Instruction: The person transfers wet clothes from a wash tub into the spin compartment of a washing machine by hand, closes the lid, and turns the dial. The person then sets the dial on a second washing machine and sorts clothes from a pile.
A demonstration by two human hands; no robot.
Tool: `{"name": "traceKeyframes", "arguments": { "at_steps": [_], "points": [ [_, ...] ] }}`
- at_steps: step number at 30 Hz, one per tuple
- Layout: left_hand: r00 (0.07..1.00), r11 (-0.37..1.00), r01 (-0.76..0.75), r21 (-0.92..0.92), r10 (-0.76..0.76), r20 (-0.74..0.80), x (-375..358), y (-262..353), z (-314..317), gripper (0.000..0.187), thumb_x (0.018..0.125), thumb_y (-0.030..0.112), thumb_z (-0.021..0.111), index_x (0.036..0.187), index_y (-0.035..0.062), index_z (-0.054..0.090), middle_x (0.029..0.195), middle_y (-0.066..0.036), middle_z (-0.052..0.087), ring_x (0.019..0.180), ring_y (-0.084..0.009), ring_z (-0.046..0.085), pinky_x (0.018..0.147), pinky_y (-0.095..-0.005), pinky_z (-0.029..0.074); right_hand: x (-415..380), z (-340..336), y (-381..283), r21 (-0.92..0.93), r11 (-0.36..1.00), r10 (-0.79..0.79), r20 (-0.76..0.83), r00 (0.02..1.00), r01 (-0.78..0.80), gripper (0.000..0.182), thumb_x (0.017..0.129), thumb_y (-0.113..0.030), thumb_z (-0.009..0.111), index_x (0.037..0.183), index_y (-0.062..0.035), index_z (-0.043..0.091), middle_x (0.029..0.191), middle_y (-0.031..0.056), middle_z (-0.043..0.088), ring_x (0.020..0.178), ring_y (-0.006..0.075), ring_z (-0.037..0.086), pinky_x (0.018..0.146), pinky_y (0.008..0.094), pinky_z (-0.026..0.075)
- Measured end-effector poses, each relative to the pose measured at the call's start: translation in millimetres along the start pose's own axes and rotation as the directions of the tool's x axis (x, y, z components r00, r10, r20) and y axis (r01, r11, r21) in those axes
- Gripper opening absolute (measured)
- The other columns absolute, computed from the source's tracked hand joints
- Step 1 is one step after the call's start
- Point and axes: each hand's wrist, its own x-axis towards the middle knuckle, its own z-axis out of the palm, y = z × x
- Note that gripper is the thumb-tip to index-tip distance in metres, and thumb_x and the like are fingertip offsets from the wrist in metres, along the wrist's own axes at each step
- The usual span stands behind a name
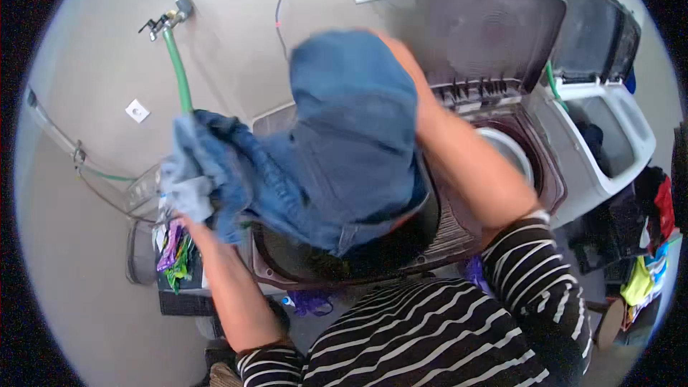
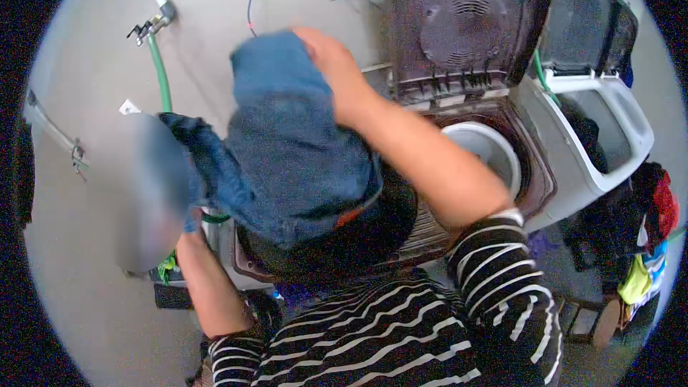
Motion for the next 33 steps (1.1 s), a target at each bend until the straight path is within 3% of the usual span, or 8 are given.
{"name": "traceKeyframes", "arguments": {
  "at_steps": [5, 8, 11, 13, 18, 22, 30, 33],
  "points": [
    [0.993, 0.99, 0.106, -0.094, -0.101, 0.053, 4.4, -23.2, -10.2, 0.027, 0.089, 0.021, 0.046, 0.112, 0.0067, 0.046, 0.093, -0.006, 0.055, 0.064, -0.0122, 0.052, 0.052, -0.0187, 0.041, 64.7, -80.6, 11.4, -0.284, 0.955, -0.096, -0.003, 0.995, 0.091, 0.028, 0.081, -0.017, 0.055, 0.107, -0.0046, 0.056, 0.1, 0.009, 0.06, 0.092, 0.0173, 0.056, 0.09, 0.0285, 0.04],
    [0.899, 0.966, 0.162, 0.202, -0.229, 0.373, 22.7, -80.3, -49.4, 0.033, 0.089, 0.025, 0.048, 0.116, 0.0061, 0.045, 0.099, -0.007, 0.057, 0.067, -0.0142, 0.055, 0.053, -0.0201, 0.043, 96.1, -152.5, 30.2, -0.896, 0.382, -0.03, -0.257, 0.966, -0.226, 0.02, 0.078, -0.011, 0.05, 0.089, 0.0044, 0.058, 0.086, 0.0141, 0.062, 0.081, 0.0227, 0.059, 0.075, 0.0335, 0.046],
    [0.75, 0.798, 0.585, -0.148, -0.462, 0.473, 20.9, -118.8, -16.3, 0.048, 0.083, 0.024, 0.056, 0.124, 0.0063, 0.039, 0.119, -0.011, 0.048, 0.103, -0.0268, 0.05, 0.091, -0.0384, 0.042, 74.9, -217.3, -32.6, 0.126, 0.984, 0.155, -0.22, 0.963, -0.129, 0.06, 0.077, -0.026, 0.061, 0.129, -0.0119, 0.033, 0.138, 0.0166, 0.023, 0.127, 0.0354, 0.023, 0.098, 0.0567, 0.023],
    [0.776, 0.828, -0.386, 0.407, 0.052, 0.629, 19.4, -163.6, -9.4, 0.057, 0.076, 0.02, 0.063, 0.125, 0.0058, 0.037, 0.116, -0.013, 0.049, 0.103, -0.0264, 0.051, 0.09, -0.0422, 0.043, 52.5, -277.1, -25.9, -0.326, 0.945, -0.043, -0.145, 0.989, -0.006, 0.047, 0.081, -0.023, 0.057, 0.123, -0.0098, 0.042, 0.125, 0.0126, 0.039, 0.114, 0.0268, 0.038, 0.096, 0.043, 0.031],
    [0.738, 0.962, -0.054, -0.269, 0.22, 0.638, -22.9, -170.5, 91.9, 0.077, 0.055, 0.016, 0.077, 0.123, 0.0048, 0.043, 0.111, -0.011, 0.054, 0.098, -0.0255, 0.053, 0.085, -0.0382, 0.043, -27.7, -338.9, 40.7, -0.903, 0.415, -0.078, -0.161, 0.984, -0.115, 0.032, 0.079, -0.025, 0.056, 0.104, -0.0052, 0.058, 0.102, 0.0156, 0.059, 0.093, 0.0265, 0.057, 0.083, 0.0351, 0.044],
    [0.27, 0.658, 0.025, 0.753, -0.73, 0.628, -50.1, -330.4, -12.6, 0.085, 0.053, 0.025, 0.082, 0.121, -0.0032, 0.04, 0.114, -0.022, 0.051, 0.102, -0.0365, 0.051, 0.092, -0.0415, 0.038, -177.0, -347.9, 82.7, -0.898, 0.295, 0.434, -0.18, 0.883, -0.328, 0.043, 0.07, -0.02, 0.063, 0.108, -0.0025, 0.053, 0.105, 0.0157, 0.056, 0.097, 0.0278, 0.054, 0.086, 0.036, 0.042],
    [0.468, 0.462, -0.706, 0.537, -0.264, 0.843, -130.6, -418.4, -28.4, 0.066, 0.067, 0.025, 0.07, 0.122, 0.0023, 0.041, 0.115, -0.021, 0.051, 0.104, -0.0354, 0.05, 0.091, -0.0399, 0.038, -271.0, -285.6, 73.3, -0.497, 0.281, 0.841, -0.285, 0.46, -0.821, 0.039, 0.065, -0.009, 0.069, 0.099, -0.0004, 0.053, 0.091, 0.0123, 0.058, 0.089, 0.0261, 0.056, 0.084, 0.0301, 0.042],
    [0.635, 0.531, -0.318, 0.785, -0.496, 0.593, -126.0, -411.0, -15.8, 0.058, 0.072, 0.025, 0.066, 0.12, 0.003, 0.042, 0.115, -0.02, 0.051, 0.103, -0.0338, 0.05, 0.09, -0.0377, 0.038, -287.2, -280.9, 86.5, -0.384, 0.318, 0.861, -0.266, 0.433, -0.867, 0.029, 0.069, -0.007, 0.066, 0.093, -0.0017, 0.052, 0.09, 0.0114, 0.059, 0.089, 0.0229, 0.056, 0.084, 0.0296, 0.042]
  ]
}}
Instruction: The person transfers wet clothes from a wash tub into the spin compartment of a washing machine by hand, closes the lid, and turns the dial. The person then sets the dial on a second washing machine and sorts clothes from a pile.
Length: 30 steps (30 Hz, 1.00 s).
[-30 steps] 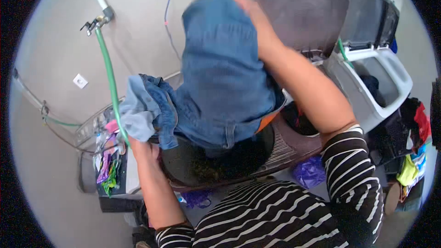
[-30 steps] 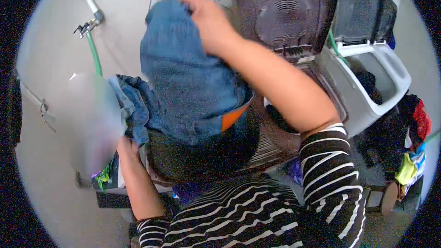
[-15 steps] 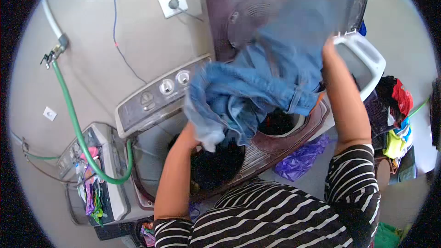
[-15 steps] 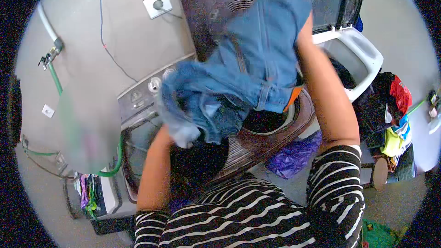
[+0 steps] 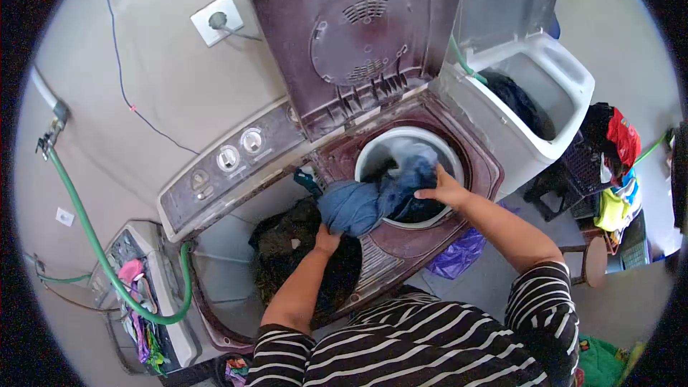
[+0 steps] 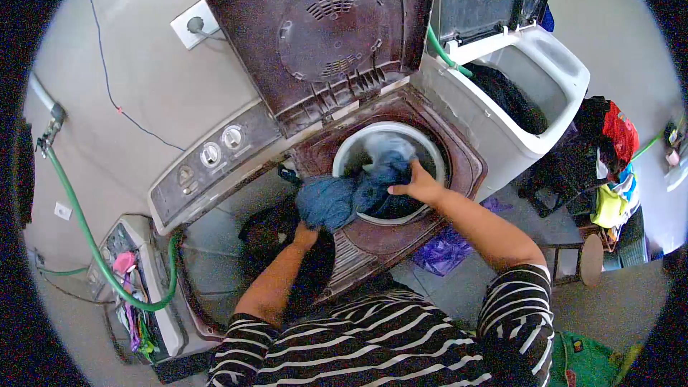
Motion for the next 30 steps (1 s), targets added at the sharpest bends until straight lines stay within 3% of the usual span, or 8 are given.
{"name": "traceKeyframes", "arguments": {
  "at_steps": [2, 7, 14, 17, 19, 23, 27, 30],
  "points": [
    [0.924, 0.885, 0.382, -0.264, -0.374, 0.085, 3.8, 4.6, 1.9, 0.05, 0.077, 0.024, 0.061, 0.119, 0.0037, 0.042, 0.114, -0.019, 0.052, 0.102, -0.0323, 0.051, 0.089, -0.0356, 0.039, 7.7, 2.8, 14.9, 0.112, 0.994, 0.006, 0.044, 0.999, -0.011, 0.019, 0.072, -0.006, 0.064, 0.086, -0.003, 0.051, 0.09, 0.0106, 0.059, 0.089, 0.0196, 0.056, 0.083, 0.029, 0.041],
    [0.829, 0.863, 0.286, -0.417, -0.441, -0.344, 15.7, 48.2, -63.6, 0.026, 0.08, 0.015, 0.055, 0.102, 0.0032, 0.047, 0.092, -0.011, 0.057, 0.08, -0.021, 0.052, 0.074, -0.0298, 0.041, 21.1, -41.5, -11.1, 0.516, 0.841, -0.117, -0.123, 0.985, 0.165, 0.014, 0.078, -0.001, 0.058, 0.078, -0.0078, 0.045, 0.097, 0.0116, 0.058, 0.096, 0.0202, 0.053, 0.084, 0.0299, 0.041],
    [0.908, 0.935, -0.19, -0.3, 0.05, -0.417, 58.7, 205.3, -123.9, 0.03, 0.072, 0.007, 0.057, 0.099, 0.0051, 0.046, 0.087, -0.01, 0.055, 0.076, -0.0207, 0.051, 0.071, -0.0293, 0.041, 15.4, -5.2, -31.3, -0.273, 0.857, -0.469, -0.062, 0.881, 0.437, 0.026, 0.065, -0.013, 0.069, 0.087, -0.0102, 0.055, 0.098, 0.0106, 0.059, 0.108, 0.0292, 0.047, 0.094, 0.0443, 0.031],
    [0.87, 0.857, -0.383, -0.344, 0.21, -0.446, 78.6, 252.8, -114.8, 0.034, 0.068, 0.002, 0.057, 0.1, 0.0049, 0.045, 0.087, -0.01, 0.055, 0.076, -0.0205, 0.051, 0.071, -0.0298, 0.041, 39.0, -0.3, 38.9, -0.369, 0.699, -0.49, 0.375, 0.787, 0.612, 0.018, 0.06, -0.009, 0.065, 0.075, -0.008, 0.056, 0.087, 0.0036, 0.061, 0.084, 0.0223, 0.055, 0.091, 0.0383, 0.037],
    [0.851, 0.757, -0.477, -0.447, 0.272, -0.449, 87.8, 281.0, -111.2, 0.038, 0.065, 0.0, 0.056, 0.101, 0.0051, 0.044, 0.086, -0.009, 0.055, 0.075, -0.0202, 0.051, 0.07, -0.0305, 0.041, 55.4, -19.3, 55.3, -0.37, 0.911, -0.15, 0.106, 0.983, 0.179, 0.012, 0.056, -0.005, 0.062, 0.066, -0.0096, 0.058, 0.072, 0.0029, 0.061, 0.078, 0.0256, 0.057, 0.076, 0.0356, 0.044],
    [0.812, 0.689, -0.562, -0.457, 0.354, -0.465, 103.7, 299.8, -95.0, 0.04, 0.064, 0.002, 0.059, 0.101, 0.0053, 0.044, 0.088, -0.011, 0.056, 0.076, -0.0244, 0.054, 0.07, -0.0328, 0.042, 73.7, -59.9, 75.6, -0.042, 0.981, -0.185, 0.081, 0.979, 0.189, 0.013, 0.06, 0.0, 0.057, 0.071, -0.0063, 0.058, 0.07, 0.004, 0.058, 0.066, 0.0202, 0.053, 0.065, 0.0291, 0.044],
    [0.956, 0.954, -0.224, -0.199, 0.255, 0.146, 122.2, 238.1, -50.9, 0.047, 0.068, 0.005, 0.062, 0.11, 0.0084, 0.042, 0.112, -0.017, 0.05, 0.099, -0.0323, 0.05, 0.085, -0.0372, 0.039, 66.6, -71.2, 76.4, 0.122, 0.991, 0.05, 0.07, 0.996, -0.058, 0.011, 0.064, 0.0, 0.057, 0.074, -0.0048, 0.058, 0.07, 0.0045, 0.057, 0.067, 0.0184, 0.052, 0.065, 0.0272, 0.043],
    [0.939, 0.753, -0.281, 0.595, 0.089, 0.332, 103.4, 187.4, -36.9, 0.058, 0.068, 0.015, 0.066, 0.12, 0.0117, 0.04, 0.128, -0.019, 0.038, 0.119, -0.0386, 0.036, 0.095, -0.045, 0.032, 70.8, -70.1, 75.4, 0.111, 0.992, 0.037, 0.143, 0.989, -0.054, 0.014, 0.065, -0.004, 0.06, 0.078, -0.0052, 0.058, 0.072, 0.0059, 0.057, 0.068, 0.0187, 0.053, 0.066, 0.0275, 0.044]
  ]
}}
